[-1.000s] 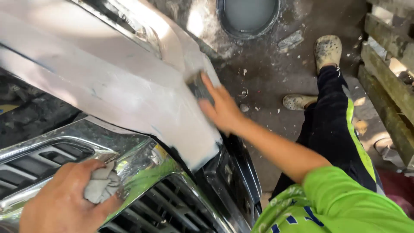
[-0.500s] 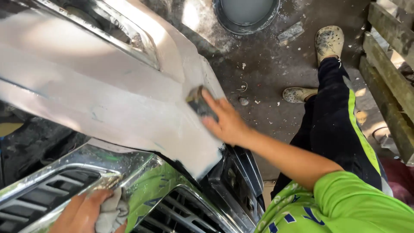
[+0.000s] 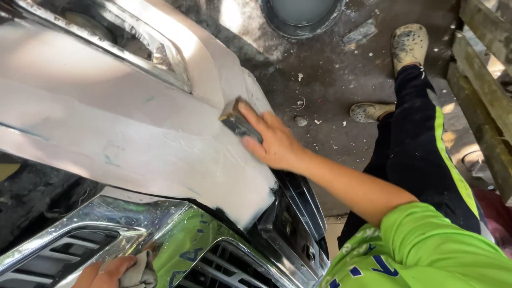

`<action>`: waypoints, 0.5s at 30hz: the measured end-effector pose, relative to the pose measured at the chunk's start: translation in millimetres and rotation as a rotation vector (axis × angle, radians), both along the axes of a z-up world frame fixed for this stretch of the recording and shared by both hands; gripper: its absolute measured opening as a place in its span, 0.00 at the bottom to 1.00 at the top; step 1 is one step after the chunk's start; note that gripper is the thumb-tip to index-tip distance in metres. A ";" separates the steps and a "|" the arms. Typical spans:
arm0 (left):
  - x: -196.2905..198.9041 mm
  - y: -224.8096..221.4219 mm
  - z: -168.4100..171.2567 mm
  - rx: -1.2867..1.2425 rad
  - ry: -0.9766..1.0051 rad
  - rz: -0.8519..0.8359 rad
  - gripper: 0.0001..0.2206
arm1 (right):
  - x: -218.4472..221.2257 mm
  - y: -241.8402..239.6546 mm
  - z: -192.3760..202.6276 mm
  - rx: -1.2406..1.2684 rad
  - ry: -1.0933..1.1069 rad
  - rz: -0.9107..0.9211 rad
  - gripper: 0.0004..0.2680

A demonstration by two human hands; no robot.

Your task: Sanding and wiping a car panel with a sanding block and water.

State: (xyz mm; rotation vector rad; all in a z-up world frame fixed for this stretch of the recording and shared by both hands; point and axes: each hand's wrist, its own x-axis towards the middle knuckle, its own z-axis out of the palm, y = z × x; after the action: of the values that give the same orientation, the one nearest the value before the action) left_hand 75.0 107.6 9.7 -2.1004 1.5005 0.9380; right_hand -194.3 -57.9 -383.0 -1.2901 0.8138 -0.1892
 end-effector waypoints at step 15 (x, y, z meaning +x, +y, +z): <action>-18.3 -63.6 -5.4 0.071 -0.004 0.063 0.32 | 20.2 -5.3 -29.5 -0.132 -0.011 -0.037 0.30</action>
State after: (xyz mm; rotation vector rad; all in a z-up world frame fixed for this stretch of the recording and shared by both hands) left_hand 56.7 44.0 4.3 -2.1088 1.3858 0.9945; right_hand -174.1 -63.2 -412.5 -1.3973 0.8271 -0.2836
